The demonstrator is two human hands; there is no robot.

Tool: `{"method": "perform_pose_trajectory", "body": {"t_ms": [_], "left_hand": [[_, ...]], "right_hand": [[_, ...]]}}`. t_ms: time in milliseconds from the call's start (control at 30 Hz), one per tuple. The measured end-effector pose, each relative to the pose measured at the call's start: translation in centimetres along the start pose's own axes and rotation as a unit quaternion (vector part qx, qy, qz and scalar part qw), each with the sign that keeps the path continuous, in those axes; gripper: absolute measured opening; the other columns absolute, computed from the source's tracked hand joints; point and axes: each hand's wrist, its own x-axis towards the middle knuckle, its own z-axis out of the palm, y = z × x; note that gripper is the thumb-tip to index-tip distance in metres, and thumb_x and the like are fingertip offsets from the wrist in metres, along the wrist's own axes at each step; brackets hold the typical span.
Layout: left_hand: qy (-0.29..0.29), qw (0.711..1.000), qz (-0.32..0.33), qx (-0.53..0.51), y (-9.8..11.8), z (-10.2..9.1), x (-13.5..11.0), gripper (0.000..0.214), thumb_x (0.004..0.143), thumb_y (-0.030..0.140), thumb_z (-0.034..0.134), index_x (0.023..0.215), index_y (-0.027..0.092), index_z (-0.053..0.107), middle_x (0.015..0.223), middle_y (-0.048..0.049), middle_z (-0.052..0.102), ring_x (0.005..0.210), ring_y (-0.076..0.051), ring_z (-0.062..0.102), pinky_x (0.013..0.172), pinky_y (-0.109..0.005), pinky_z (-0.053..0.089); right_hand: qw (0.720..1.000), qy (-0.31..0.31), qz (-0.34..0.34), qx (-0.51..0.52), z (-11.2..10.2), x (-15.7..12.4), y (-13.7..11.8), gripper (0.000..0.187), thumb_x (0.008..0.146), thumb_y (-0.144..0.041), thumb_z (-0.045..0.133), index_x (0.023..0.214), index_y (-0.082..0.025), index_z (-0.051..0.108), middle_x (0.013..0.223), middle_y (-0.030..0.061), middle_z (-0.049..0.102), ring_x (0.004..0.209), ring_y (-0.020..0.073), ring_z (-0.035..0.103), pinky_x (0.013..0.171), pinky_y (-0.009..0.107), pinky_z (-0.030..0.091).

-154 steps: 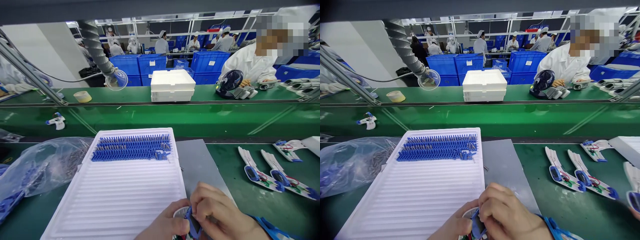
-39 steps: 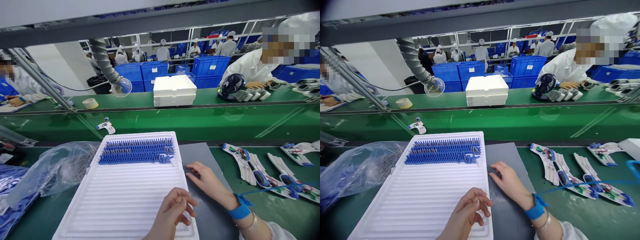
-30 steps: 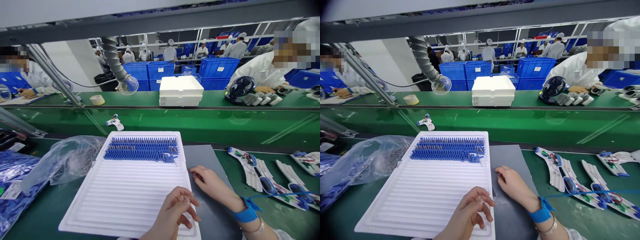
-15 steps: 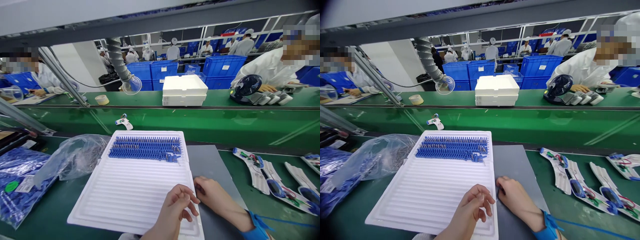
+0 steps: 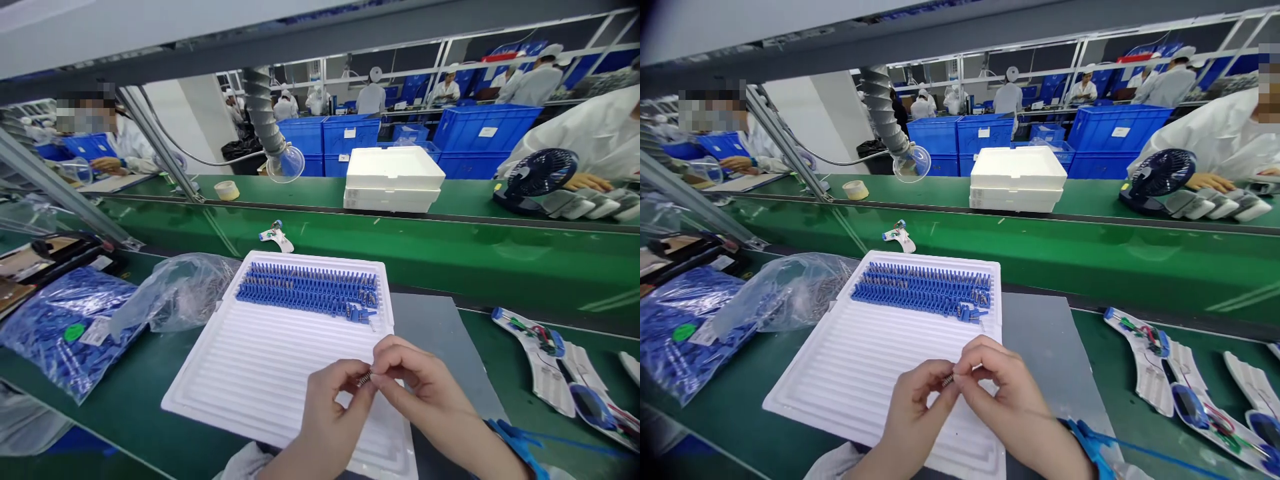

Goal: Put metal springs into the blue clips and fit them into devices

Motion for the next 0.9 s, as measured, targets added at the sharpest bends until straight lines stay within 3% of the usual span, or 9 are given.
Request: {"method": "perform_pose_trajectory", "body": {"t_ms": [233, 433, 567, 700, 800, 900], "left_hand": [[-0.029, 0.971, 0.155, 0.181, 1.6, -3.7, 0.2, 0.026, 0.087, 0.020, 0.048, 0.108, 0.022, 0.062, 0.083, -0.0035, 0.071, 0.076, -0.015, 0.065, 0.068, -0.022, 0.047], [-0.024, 0.941, 0.256, 0.220, 1.8, -5.1, 1.1, 0.022, 0.088, 0.018, 0.043, 0.100, 0.013, 0.060, 0.079, -0.0071, 0.069, 0.069, -0.016, 0.064, 0.062, -0.024, 0.046], [-0.083, 0.940, 0.218, 0.250, 3.3, -6.4, 3.3, 0.021, 0.088, 0.022, 0.042, 0.085, 0.014, 0.061, 0.071, -0.0047, 0.067, 0.064, -0.014, 0.061, 0.059, -0.023, 0.042], [-0.124, 0.968, 0.122, 0.179, 4.8, -7.9, 6.6, 0.022, 0.086, 0.026, 0.045, 0.073, 0.015, 0.060, 0.069, -0.0029, 0.065, 0.065, -0.014, 0.062, 0.061, -0.022, 0.044], [-0.110, 0.987, 0.071, 0.095, 4.4, -8.6, 8.7, 0.023, 0.084, 0.031, 0.047, 0.074, 0.015, 0.059, 0.069, -0.0042, 0.065, 0.066, -0.015, 0.063, 0.063, -0.024, 0.049], [-0.079, 0.994, 0.056, 0.058, 3.0, -9.3, 10.0, 0.025, 0.084, 0.033, 0.045, 0.080, 0.012, 0.059, 0.070, -0.0059, 0.063, 0.066, -0.015, 0.064, 0.064, -0.027, 0.053]], "right_hand": [[0.999, -0.023, -0.016, 0.023, 0.8, 2.0, -0.4, 0.005, 0.081, -0.016, 0.056, 0.078, -0.019, 0.058, 0.076, 0.0021, 0.056, 0.072, 0.0131, 0.056, 0.063, 0.022, 0.051], [0.998, -0.045, -0.031, -0.022, 1.3, 3.0, -0.6, 0.012, 0.086, -0.018, 0.052, 0.091, -0.021, 0.063, 0.085, 0.0035, 0.058, 0.076, 0.0135, 0.058, 0.063, 0.022, 0.050], [0.994, -0.038, -0.066, -0.082, 1.1, 4.6, -0.6, 0.013, 0.087, -0.021, 0.053, 0.086, -0.022, 0.066, 0.081, 0.0024, 0.061, 0.074, 0.0135, 0.058, 0.062, 0.022, 0.048], [0.997, 0.027, -0.044, -0.058, 1.1, 7.4, 0.3, 0.011, 0.084, -0.029, 0.060, 0.091, -0.022, 0.065, 0.087, 0.0032, 0.064, 0.078, 0.0160, 0.060, 0.066, 0.024, 0.051], [0.998, 0.060, -0.010, 0.008, 1.7, 10.2, 1.2, 0.024, 0.081, -0.039, 0.062, 0.095, -0.019, 0.063, 0.084, 0.0050, 0.065, 0.076, 0.0178, 0.061, 0.067, 0.028, 0.053], [0.999, 0.036, -0.008, 0.021, 2.7, 12.4, 2.2, 0.030, 0.080, -0.044, 0.061, 0.094, -0.018, 0.063, 0.086, 0.0062, 0.065, 0.078, 0.0191, 0.061, 0.069, 0.031, 0.053]]}}
